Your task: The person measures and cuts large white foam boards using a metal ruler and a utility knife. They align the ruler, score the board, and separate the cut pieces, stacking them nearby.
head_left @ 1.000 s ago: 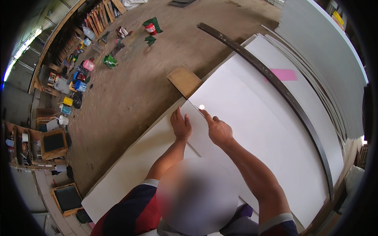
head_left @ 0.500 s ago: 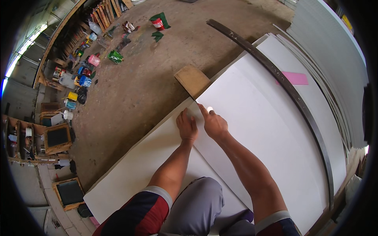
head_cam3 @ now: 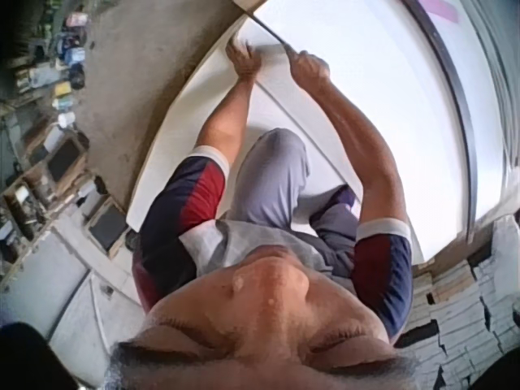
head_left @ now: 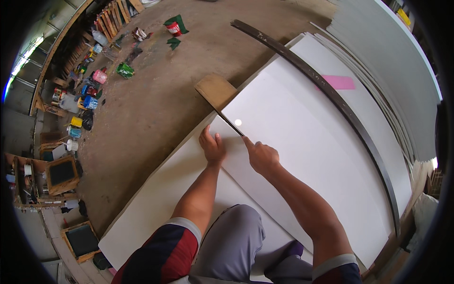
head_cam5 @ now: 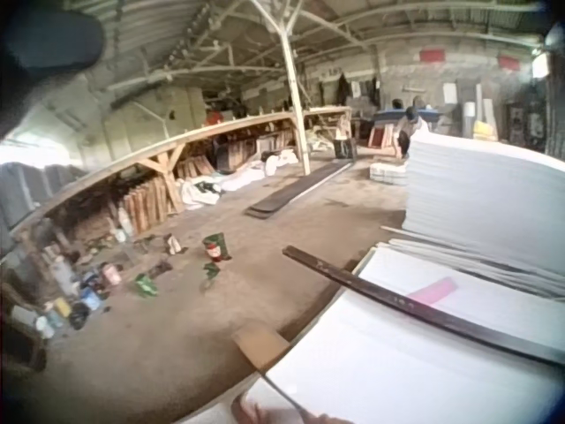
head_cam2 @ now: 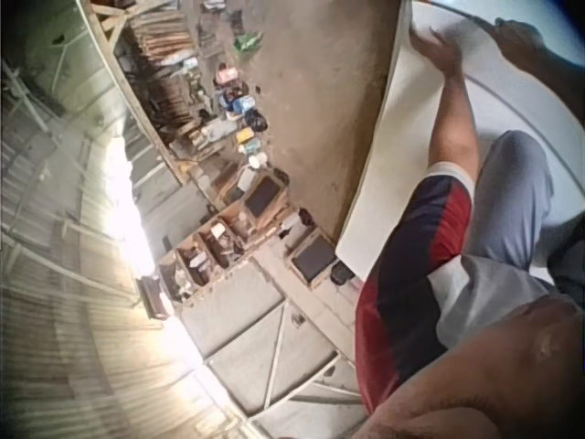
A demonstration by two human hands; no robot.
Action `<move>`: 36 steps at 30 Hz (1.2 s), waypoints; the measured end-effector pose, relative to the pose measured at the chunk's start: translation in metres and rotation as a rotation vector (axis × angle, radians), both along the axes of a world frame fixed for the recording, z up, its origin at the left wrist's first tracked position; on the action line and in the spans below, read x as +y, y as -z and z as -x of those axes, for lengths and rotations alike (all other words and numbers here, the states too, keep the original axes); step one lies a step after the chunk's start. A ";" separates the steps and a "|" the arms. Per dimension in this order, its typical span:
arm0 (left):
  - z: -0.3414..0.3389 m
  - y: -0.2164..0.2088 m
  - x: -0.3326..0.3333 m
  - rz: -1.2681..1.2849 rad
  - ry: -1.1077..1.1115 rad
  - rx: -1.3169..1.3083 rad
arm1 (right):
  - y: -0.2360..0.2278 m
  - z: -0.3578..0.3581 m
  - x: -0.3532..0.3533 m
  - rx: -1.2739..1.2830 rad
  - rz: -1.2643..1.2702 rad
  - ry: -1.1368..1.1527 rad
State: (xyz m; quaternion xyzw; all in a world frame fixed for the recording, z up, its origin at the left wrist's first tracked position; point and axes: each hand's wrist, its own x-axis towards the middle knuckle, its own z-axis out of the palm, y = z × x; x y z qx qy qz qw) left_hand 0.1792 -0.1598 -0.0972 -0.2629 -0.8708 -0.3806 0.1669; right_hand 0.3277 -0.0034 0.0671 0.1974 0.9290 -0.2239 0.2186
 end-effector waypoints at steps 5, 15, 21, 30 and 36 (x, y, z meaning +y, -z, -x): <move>0.009 0.014 0.000 -0.001 -0.018 0.010 | -0.015 -0.095 0.009 -0.044 -0.028 -0.002; -0.070 -0.069 0.031 0.364 0.318 0.250 | -0.048 -0.297 0.033 0.085 -0.009 0.312; -0.216 -0.111 0.068 0.583 1.345 -0.206 | -0.117 -0.379 0.034 0.066 -0.196 0.464; -0.388 -0.182 0.090 1.064 1.557 -0.187 | -0.218 -0.510 -0.042 -0.039 -0.453 0.717; -0.452 -0.177 0.077 1.033 1.614 -0.171 | -0.256 -0.587 -0.080 -0.023 -0.533 0.829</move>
